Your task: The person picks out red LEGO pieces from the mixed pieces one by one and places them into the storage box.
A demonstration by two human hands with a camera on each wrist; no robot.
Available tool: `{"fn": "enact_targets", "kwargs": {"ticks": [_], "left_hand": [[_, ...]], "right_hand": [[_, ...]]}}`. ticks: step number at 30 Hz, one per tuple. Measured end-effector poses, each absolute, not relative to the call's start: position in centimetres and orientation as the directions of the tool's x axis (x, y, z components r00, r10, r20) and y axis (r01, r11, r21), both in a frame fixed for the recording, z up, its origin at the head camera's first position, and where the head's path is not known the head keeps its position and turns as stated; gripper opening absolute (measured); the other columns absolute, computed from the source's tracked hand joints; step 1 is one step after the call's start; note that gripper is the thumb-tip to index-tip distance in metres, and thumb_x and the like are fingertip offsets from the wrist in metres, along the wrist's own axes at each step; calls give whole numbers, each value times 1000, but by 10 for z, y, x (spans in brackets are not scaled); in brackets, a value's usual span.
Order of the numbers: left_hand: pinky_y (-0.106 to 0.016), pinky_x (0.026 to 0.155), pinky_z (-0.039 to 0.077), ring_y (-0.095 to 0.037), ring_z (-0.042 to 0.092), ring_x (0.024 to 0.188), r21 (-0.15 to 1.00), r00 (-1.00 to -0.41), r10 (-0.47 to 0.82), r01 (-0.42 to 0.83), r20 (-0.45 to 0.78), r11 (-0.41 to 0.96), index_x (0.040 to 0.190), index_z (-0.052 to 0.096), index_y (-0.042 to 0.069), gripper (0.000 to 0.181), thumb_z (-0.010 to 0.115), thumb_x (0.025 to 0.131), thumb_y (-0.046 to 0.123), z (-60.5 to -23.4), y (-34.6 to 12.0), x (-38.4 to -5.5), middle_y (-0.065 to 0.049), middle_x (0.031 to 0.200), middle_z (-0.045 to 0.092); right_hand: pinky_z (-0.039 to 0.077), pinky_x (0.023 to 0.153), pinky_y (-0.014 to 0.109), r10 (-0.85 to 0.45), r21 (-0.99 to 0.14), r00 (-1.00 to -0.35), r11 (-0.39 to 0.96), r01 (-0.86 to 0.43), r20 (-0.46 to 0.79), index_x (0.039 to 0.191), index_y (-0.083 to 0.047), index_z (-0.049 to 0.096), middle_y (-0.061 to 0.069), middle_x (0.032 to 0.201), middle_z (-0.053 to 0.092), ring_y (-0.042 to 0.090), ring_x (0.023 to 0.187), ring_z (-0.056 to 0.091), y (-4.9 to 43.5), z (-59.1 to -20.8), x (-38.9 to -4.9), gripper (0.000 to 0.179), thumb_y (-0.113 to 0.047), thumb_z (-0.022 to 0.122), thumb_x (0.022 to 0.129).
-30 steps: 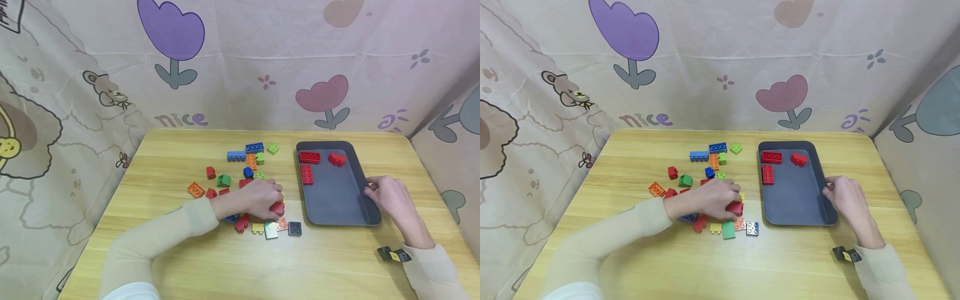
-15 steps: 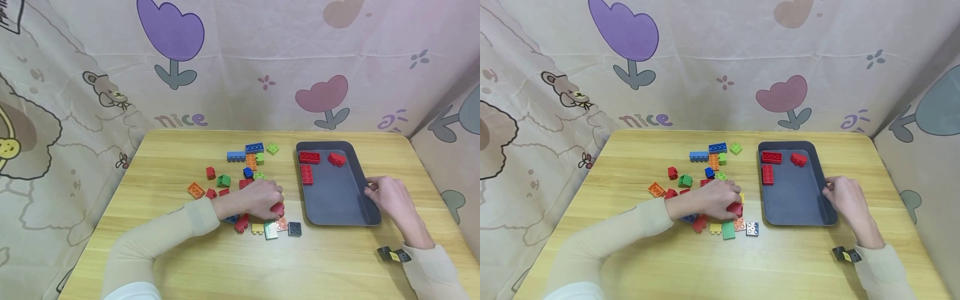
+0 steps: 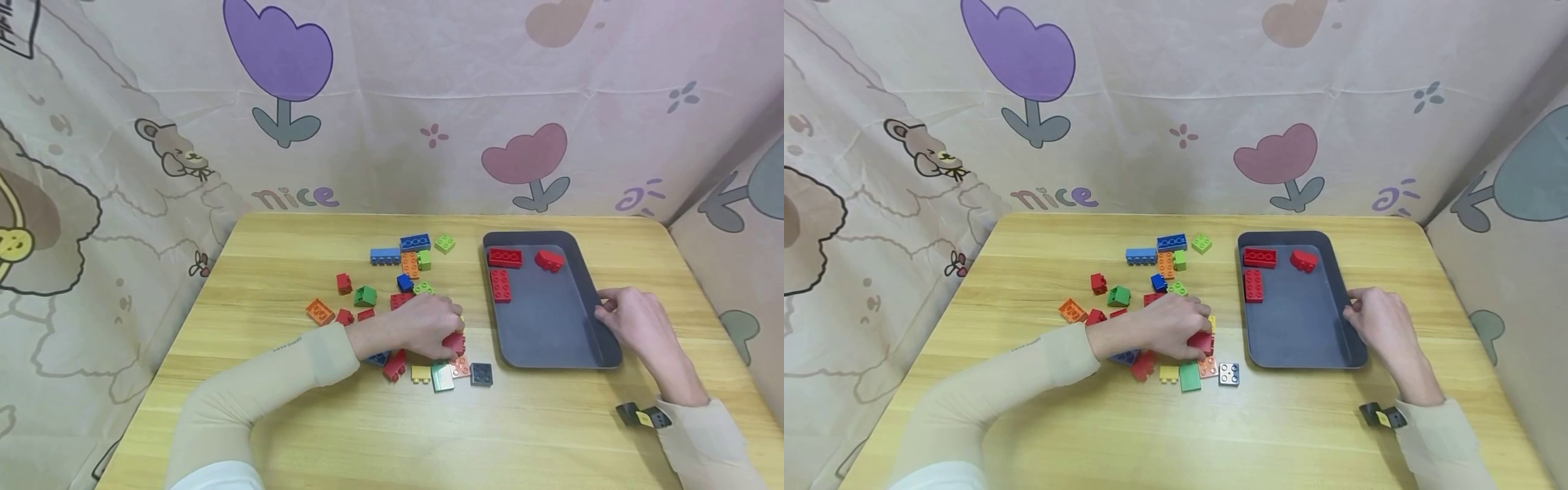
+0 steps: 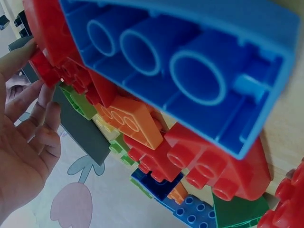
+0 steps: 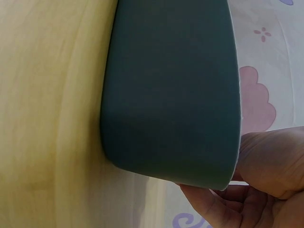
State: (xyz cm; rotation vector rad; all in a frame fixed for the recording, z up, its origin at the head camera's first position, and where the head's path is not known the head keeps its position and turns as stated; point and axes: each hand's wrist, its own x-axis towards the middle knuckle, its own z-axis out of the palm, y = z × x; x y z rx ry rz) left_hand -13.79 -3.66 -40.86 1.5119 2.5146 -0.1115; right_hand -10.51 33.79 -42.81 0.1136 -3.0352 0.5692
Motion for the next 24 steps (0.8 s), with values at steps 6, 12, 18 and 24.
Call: {"fn": "enact_targets", "kwargs": {"ticks": [6,12,18,24], "left_hand": [[-19,64,44,-9,60,83,46,-453,865,880,-216,473,108,80,22,36,73,94,55,-408,-36,-138,7,94,70],[-18,63,43,-9,59,81,57,-450,866,880,-218,472,110,80,22,36,74,94,54,-406,-35,-138,7,93,69],[-17,61,40,-7,57,78,68,-436,874,886,-214,459,112,80,22,39,73,94,56,-403,-34,-138,8,92,68],[-16,60,39,-6,57,77,58,-416,885,898,-210,436,111,80,22,40,72,95,57,-396,-32,-140,8,92,69]], "right_hand": [[43,56,39,-60,-362,-997,929,-76,56,113,17,70,25,85,76,25,62,65,338,-429,-105,34,-4,74,88],[42,56,38,-57,-362,-997,929,-72,52,113,17,70,25,85,76,23,61,63,338,-429,-105,34,-4,74,87],[41,56,35,-51,-363,-998,930,-63,42,114,17,70,26,86,76,22,62,63,338,-429,-105,34,-4,73,88],[42,55,36,-48,-367,-998,928,-59,39,115,17,70,27,87,76,25,63,65,338,-428,-106,34,-4,73,88]]}}
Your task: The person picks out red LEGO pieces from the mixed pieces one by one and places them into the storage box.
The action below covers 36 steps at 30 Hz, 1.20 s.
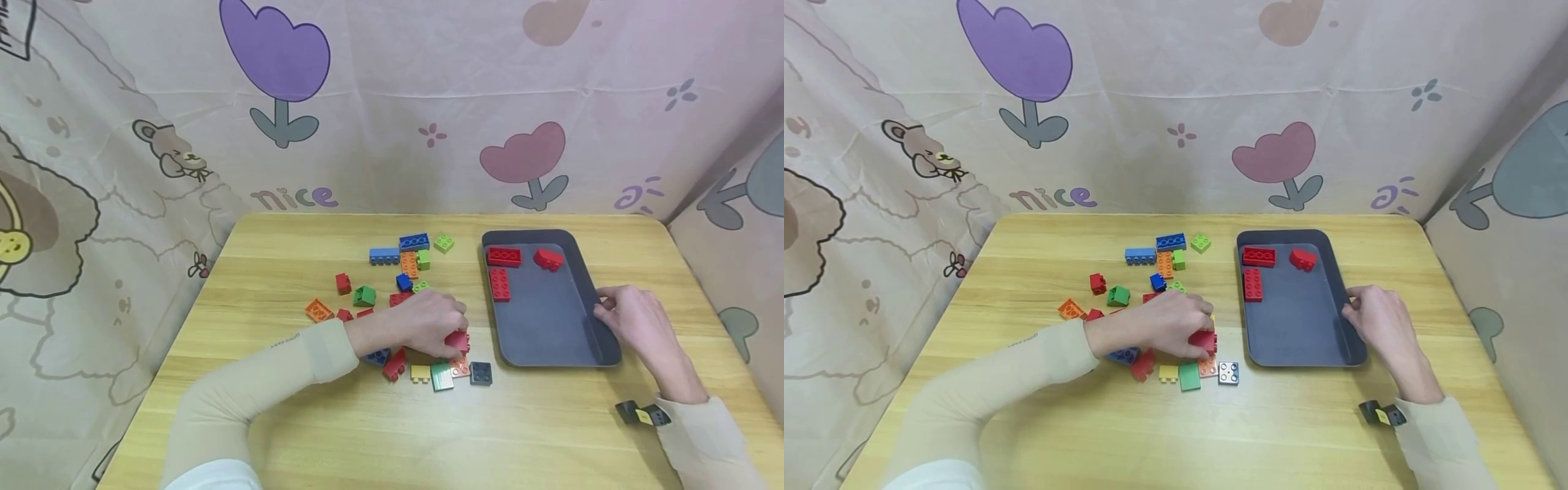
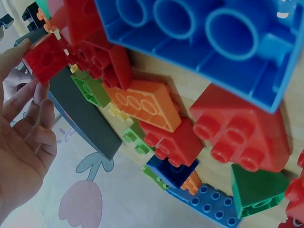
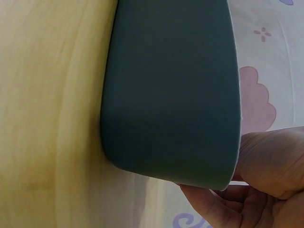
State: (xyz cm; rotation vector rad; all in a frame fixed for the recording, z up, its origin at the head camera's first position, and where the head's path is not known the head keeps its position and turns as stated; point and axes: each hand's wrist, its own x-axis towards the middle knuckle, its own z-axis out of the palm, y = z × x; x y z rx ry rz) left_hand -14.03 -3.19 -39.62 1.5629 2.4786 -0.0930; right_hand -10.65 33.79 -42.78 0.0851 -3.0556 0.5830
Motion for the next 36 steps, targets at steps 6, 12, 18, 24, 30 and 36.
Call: {"fn": "enact_targets", "kwargs": {"ticks": [6,12,18,24,30,36], "left_hand": [[-17,62,42,-7,59,80,55,-411,886,901,-217,431,114,80,20,43,72,95,57,-389,-29,-143,5,97,72],[-18,64,46,-8,61,82,40,-411,885,902,-219,429,114,79,19,44,73,94,58,-383,-26,-146,4,100,72],[-17,66,46,-8,61,83,35,-409,880,902,-242,430,116,79,19,42,71,96,56,-375,-21,-151,4,103,72],[-17,62,44,-7,59,79,6,-402,889,910,-217,414,112,79,20,41,69,97,56,-370,-19,-157,4,100,70],[-18,60,40,-6,57,75,21,-406,891,908,-202,418,106,78,20,39,70,96,56,-368,-14,-161,6,97,69],[-17,62,39,-6,59,81,55,-420,885,897,-201,438,119,78,18,45,71,96,56,-367,-6,-164,3,111,75]], "right_hand": [[42,55,37,-57,-364,-997,929,-72,51,113,17,70,27,86,76,27,62,65,338,-427,-107,34,-4,73,87],[41,55,35,-56,-366,-997,928,-73,57,113,17,70,27,87,76,26,62,64,338,-428,-107,33,-4,73,87],[40,55,34,-58,-364,-996,928,-77,64,113,17,70,27,86,76,23,61,62,338,-429,-107,33,-4,73,87],[42,55,37,-58,-366,-996,927,-78,65,112,17,70,27,86,76,26,61,65,338,-429,-106,33,-4,73,86],[42,54,37,-60,-364,-996,928,-78,60,113,17,70,28,86,76,27,61,66,338,-429,-105,34,-4,73,86],[40,54,36,-57,-359,-996,930,-76,64,113,17,70,27,86,76,25,61,64,337,-429,-106,34,-3,72,86]]}}
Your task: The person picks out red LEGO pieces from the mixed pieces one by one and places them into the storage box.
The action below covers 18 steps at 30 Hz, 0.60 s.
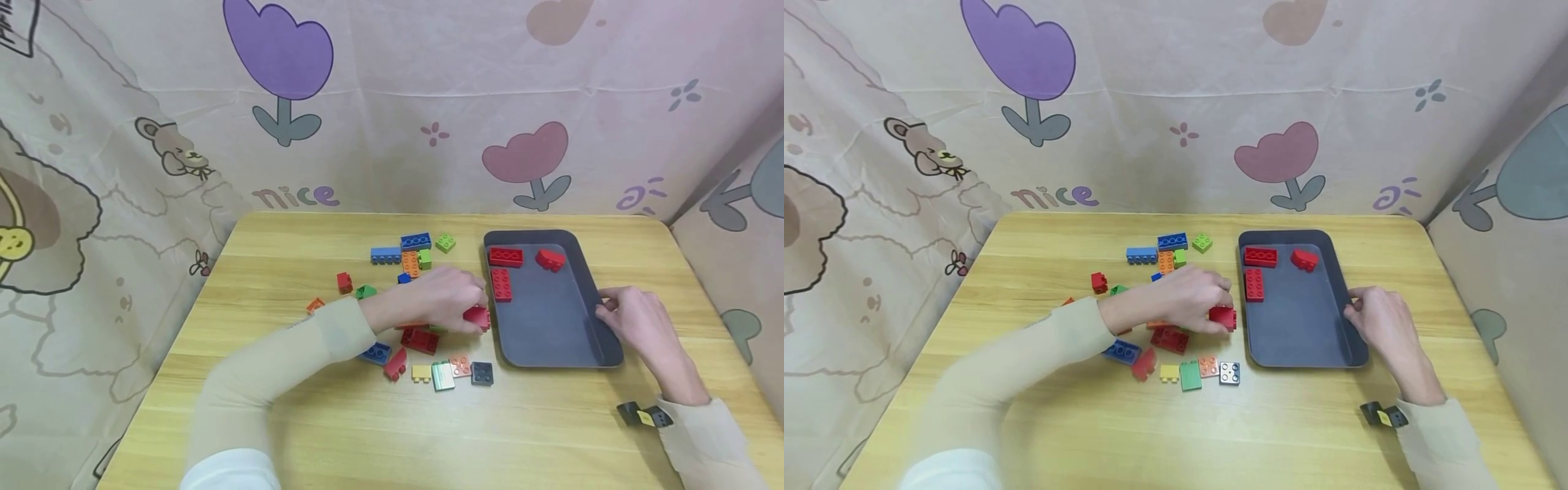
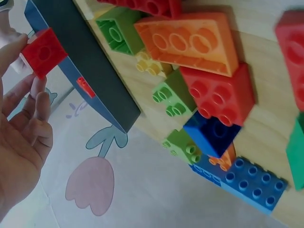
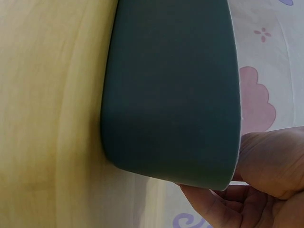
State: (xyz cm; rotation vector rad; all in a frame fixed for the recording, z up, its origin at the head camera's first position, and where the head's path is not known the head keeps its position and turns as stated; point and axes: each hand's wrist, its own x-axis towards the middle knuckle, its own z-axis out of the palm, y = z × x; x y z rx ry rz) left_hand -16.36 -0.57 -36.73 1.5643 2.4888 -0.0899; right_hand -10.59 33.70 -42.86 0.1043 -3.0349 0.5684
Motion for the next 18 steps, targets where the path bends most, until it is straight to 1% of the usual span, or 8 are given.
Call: {"fn": "enact_targets", "kwargs": {"ticks": [4,6,10,15,18], "left_hand": [[-18,61,38,-6,60,82,76,-417,890,897,-184,436,125,77,18,49,71,95,57,-368,0,-165,3,117,75],[-17,61,37,-6,60,82,82,-415,892,897,-177,434,126,77,18,50,71,96,57,-368,3,-166,4,112,74],[-16,62,40,-6,61,85,90,-418,892,895,-171,437,128,76,18,52,69,96,58,-368,8,-168,5,114,74],[-17,64,40,-7,60,85,111,-407,900,898,-155,425,128,76,18,51,71,96,57,-371,17,-170,4,114,74],[-17,63,39,-7,58,83,125,-405,903,898,-143,422,125,77,18,49,71,96,56,-374,23,-171,5,108,71]], "right_hand": [[39,54,34,-60,-357,-996,931,-82,73,112,17,71,26,85,76,23,59,63,336,-428,-105,33,-3,72,86],[38,54,33,-61,-355,-995,931,-85,79,112,17,71,26,85,76,21,59,62,336,-428,-105,33,-3,71,85],[38,54,33,-62,-353,-994,931,-90,92,112,17,71,25,84,77,19,58,61,336,-429,-105,33,-3,71,84],[43,55,39,-56,-352,-994,932,-86,95,112,16,71,25,84,77,30,63,68,336,-430,-105,34,-2,71,83],[44,56,41,-52,-356,-995,931,-79,86,112,16,71,26,85,77,34,66,69,336,-430,-105,34,-2,72,84]]}}
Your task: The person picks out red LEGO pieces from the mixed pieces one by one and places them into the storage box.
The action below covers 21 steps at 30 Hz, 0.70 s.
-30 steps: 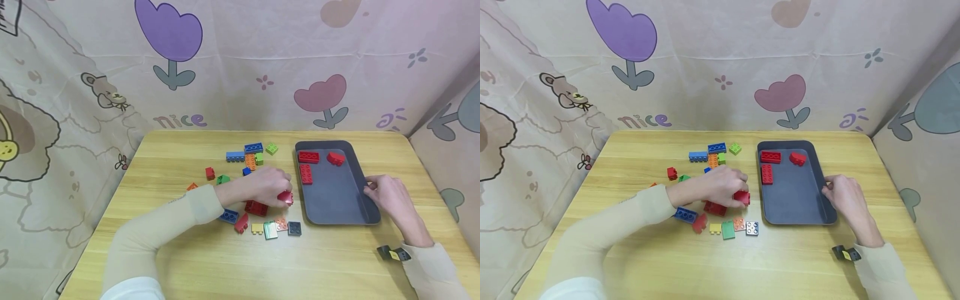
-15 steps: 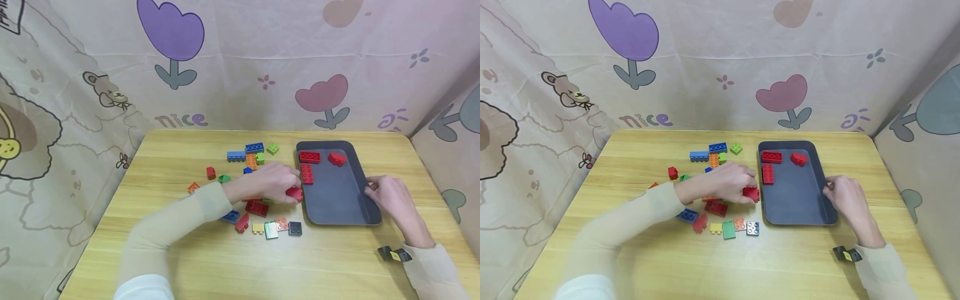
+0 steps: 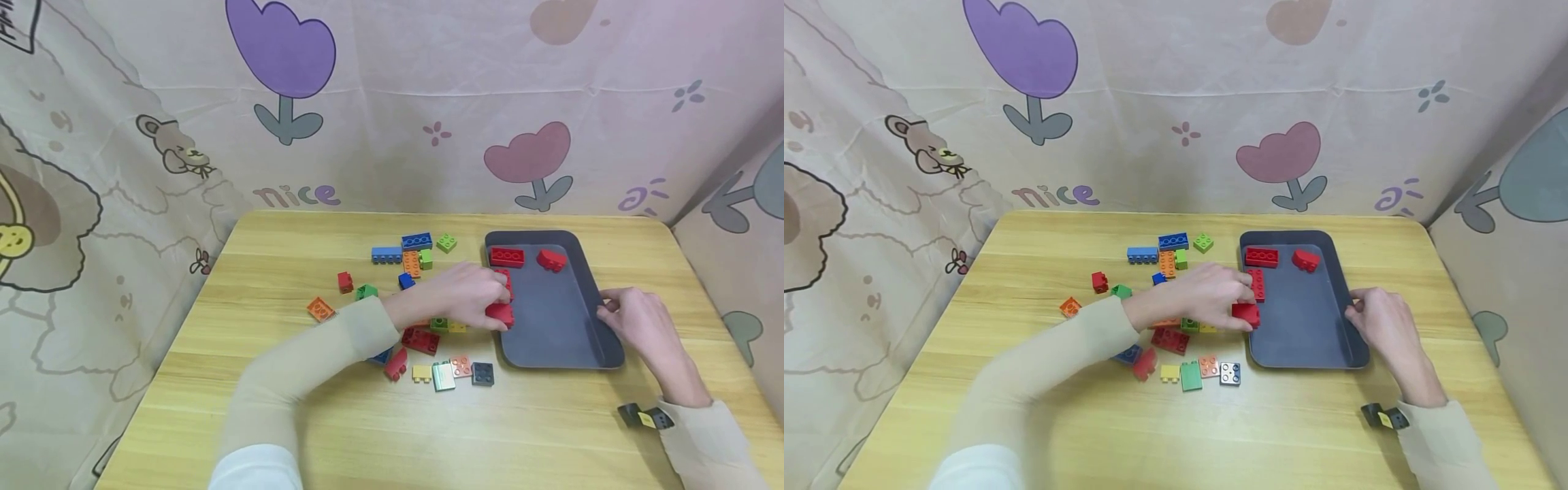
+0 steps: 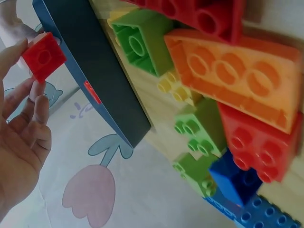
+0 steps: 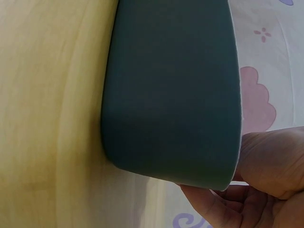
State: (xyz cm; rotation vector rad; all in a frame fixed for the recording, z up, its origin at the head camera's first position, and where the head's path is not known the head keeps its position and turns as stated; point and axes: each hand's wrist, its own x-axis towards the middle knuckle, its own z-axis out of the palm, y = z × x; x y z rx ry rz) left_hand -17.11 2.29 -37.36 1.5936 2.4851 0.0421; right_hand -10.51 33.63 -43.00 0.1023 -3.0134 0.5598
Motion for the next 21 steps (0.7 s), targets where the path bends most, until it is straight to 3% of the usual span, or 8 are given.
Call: {"fn": "enact_targets", "kwargs": {"ticks": [6,14,21], "left_hand": [[-17,61,34,-6,53,76,151,-412,903,891,-121,427,121,78,20,46,70,96,58,-378,36,-173,6,93,60],[-17,61,36,-5,54,76,160,-455,881,867,-131,471,123,77,23,45,71,95,59,-386,49,-177,8,94,61],[-19,61,36,-5,54,75,149,-483,864,853,-141,501,115,79,24,41,71,95,60,-394,55,-182,9,92,60]], "right_hand": [[42,55,38,-51,-353,-995,932,-79,89,112,16,71,25,84,77,25,62,65,336,-430,-105,34,-2,72,84],[41,54,36,-51,-358,-994,930,-81,93,112,16,71,25,84,77,21,60,63,337,-431,-105,34,-2,71,84],[43,55,39,-46,-357,-995,931,-75,88,113,15,71,26,86,77,25,62,64,337,-431,-105,34,-3,72,84]]}}
